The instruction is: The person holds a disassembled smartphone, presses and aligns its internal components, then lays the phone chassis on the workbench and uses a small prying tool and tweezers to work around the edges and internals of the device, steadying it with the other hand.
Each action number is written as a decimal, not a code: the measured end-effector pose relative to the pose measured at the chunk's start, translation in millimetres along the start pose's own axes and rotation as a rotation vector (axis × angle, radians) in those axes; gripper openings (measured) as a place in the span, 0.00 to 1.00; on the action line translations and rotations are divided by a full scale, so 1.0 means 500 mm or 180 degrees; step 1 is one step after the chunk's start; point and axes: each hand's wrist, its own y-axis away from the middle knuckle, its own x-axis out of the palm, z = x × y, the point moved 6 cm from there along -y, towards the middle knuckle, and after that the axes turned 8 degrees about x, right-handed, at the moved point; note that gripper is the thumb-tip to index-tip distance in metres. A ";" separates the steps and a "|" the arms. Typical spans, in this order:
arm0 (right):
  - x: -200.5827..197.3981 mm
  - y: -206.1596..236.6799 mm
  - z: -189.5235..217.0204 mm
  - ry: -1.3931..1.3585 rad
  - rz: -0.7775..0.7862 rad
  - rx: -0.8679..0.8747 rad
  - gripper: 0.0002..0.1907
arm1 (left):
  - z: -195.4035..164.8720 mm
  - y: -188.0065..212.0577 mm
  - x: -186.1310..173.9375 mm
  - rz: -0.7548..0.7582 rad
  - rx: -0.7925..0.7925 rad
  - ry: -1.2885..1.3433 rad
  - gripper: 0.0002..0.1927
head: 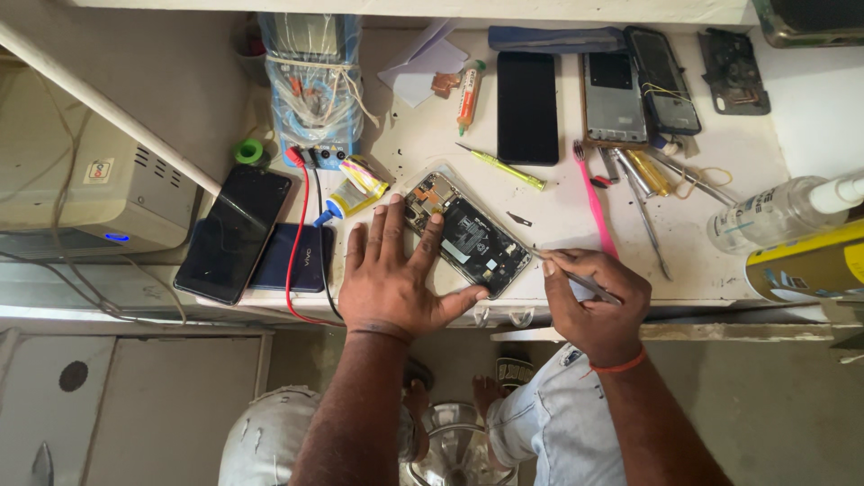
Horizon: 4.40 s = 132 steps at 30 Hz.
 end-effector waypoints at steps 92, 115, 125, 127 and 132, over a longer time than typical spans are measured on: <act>0.013 -0.007 0.027 0.0534 -0.0012 -0.0353 0.08 | 0.005 -0.002 0.010 0.0349 -0.0132 0.0044 0.51; 0.048 -0.026 0.019 0.0095 0.0281 0.0258 0.05 | 0.007 0.001 0.009 0.0335 -0.0091 0.0003 0.52; 0.084 -0.056 0.029 0.0246 0.0357 -0.0091 0.07 | 0.008 0.000 0.009 0.0330 -0.0070 0.0000 0.52; 0.083 -0.061 0.031 0.0391 0.0365 -0.0189 0.07 | 0.008 -0.001 0.009 0.0320 -0.0068 0.0025 0.51; 0.081 -0.065 0.023 0.0192 0.0477 0.0080 0.07 | 0.007 -0.001 0.007 0.0303 -0.0045 0.0048 0.51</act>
